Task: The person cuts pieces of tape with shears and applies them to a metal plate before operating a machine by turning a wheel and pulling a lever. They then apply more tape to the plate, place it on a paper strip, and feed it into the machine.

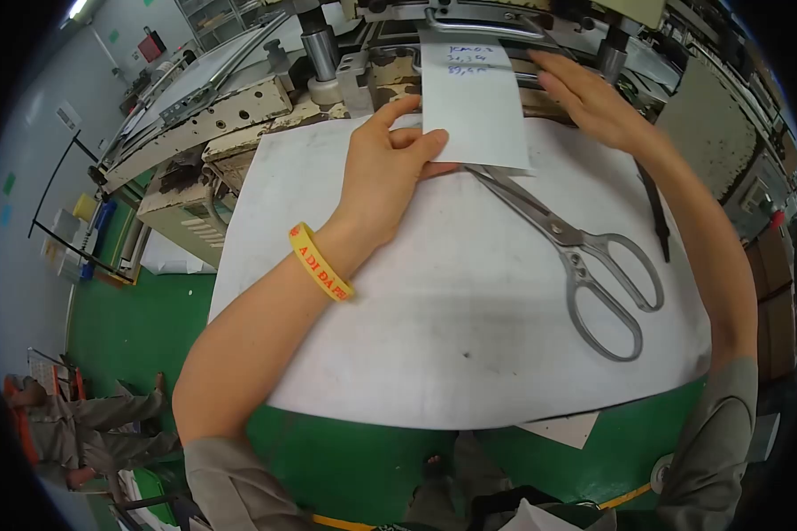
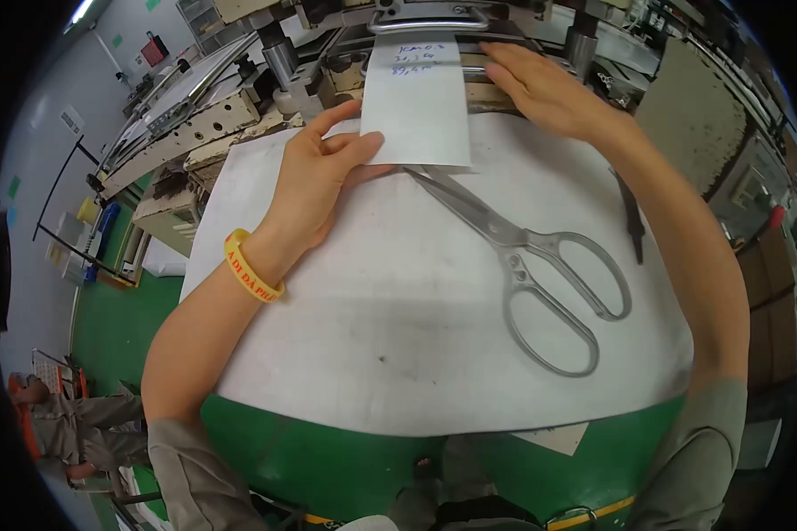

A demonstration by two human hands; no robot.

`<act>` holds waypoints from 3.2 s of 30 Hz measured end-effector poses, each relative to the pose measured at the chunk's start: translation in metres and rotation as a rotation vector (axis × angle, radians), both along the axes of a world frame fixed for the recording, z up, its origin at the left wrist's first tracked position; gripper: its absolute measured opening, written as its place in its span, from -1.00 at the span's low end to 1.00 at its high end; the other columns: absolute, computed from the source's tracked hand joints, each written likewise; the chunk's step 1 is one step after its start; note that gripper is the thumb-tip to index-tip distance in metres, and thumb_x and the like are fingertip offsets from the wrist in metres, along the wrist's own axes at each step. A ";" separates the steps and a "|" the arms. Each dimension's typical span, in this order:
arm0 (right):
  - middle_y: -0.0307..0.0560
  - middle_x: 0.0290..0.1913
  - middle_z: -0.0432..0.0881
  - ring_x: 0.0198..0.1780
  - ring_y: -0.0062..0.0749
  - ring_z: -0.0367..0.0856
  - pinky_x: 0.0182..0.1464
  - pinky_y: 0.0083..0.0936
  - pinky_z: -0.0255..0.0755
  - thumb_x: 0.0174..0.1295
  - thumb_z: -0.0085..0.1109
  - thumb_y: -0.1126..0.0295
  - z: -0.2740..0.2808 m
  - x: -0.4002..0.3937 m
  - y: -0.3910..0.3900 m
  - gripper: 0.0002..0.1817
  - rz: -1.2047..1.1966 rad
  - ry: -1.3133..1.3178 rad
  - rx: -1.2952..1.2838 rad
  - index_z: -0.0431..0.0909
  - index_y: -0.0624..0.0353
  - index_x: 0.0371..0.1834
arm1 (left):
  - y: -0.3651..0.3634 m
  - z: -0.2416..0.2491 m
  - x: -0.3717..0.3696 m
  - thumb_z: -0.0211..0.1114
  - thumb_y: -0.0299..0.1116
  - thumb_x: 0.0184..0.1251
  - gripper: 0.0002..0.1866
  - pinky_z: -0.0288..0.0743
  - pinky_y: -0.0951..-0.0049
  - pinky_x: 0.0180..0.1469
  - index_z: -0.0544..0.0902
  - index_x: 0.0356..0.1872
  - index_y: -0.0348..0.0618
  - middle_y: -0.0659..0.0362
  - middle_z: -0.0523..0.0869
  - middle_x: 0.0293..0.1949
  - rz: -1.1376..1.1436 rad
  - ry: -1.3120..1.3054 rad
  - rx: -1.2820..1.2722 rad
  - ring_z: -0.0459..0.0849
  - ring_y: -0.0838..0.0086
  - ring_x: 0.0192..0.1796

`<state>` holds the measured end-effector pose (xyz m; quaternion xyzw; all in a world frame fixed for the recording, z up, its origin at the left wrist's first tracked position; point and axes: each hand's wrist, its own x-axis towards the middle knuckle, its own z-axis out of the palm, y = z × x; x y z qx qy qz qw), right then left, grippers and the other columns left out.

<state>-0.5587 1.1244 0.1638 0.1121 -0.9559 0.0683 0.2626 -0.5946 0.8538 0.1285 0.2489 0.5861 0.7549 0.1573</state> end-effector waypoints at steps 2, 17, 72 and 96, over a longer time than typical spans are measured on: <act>0.11 0.31 0.26 0.34 -0.11 0.20 0.36 -0.40 0.05 0.40 -0.31 0.05 0.003 -0.027 -0.005 -0.43 -0.062 -0.110 -0.002 0.24 0.26 0.28 | 0.000 0.001 0.000 0.23 -0.52 0.21 -0.43 0.61 0.46 -0.05 0.24 0.22 -0.45 0.01 0.67 -0.21 -0.008 0.009 -0.010 0.65 0.46 -0.16; 0.08 0.21 0.37 0.23 -0.13 0.30 0.28 -0.43 0.11 0.35 -0.28 0.05 -0.003 -0.145 0.042 -0.46 -0.202 -0.263 -0.082 0.29 0.15 0.26 | 0.000 -0.001 -0.005 0.20 -0.55 0.23 -0.43 0.63 0.42 -0.07 0.24 0.25 -0.42 0.03 0.68 -0.23 -0.022 -0.017 -0.016 0.65 0.47 -0.18; 0.07 -0.13 0.55 -0.13 -0.13 0.49 -0.10 -0.38 0.36 0.11 0.11 0.46 0.031 0.145 -0.065 -0.64 0.116 0.000 0.069 0.47 0.27 0.01 | -0.003 0.011 0.009 0.17 -0.26 0.29 -0.48 0.48 0.62 -0.41 0.30 0.19 -0.32 0.16 0.50 -0.22 0.295 0.203 -0.257 0.52 0.57 -0.31; -0.04 -0.24 0.42 -0.33 -0.41 0.36 -0.31 -0.53 0.22 0.28 -0.06 0.26 0.235 0.400 -0.201 -0.68 0.505 0.973 0.382 0.31 0.36 -0.16 | -0.265 0.293 0.388 0.10 -0.15 0.31 -0.50 0.04 0.17 0.34 0.36 0.20 -0.18 0.06 0.35 0.23 1.004 1.992 0.516 0.30 0.31 0.24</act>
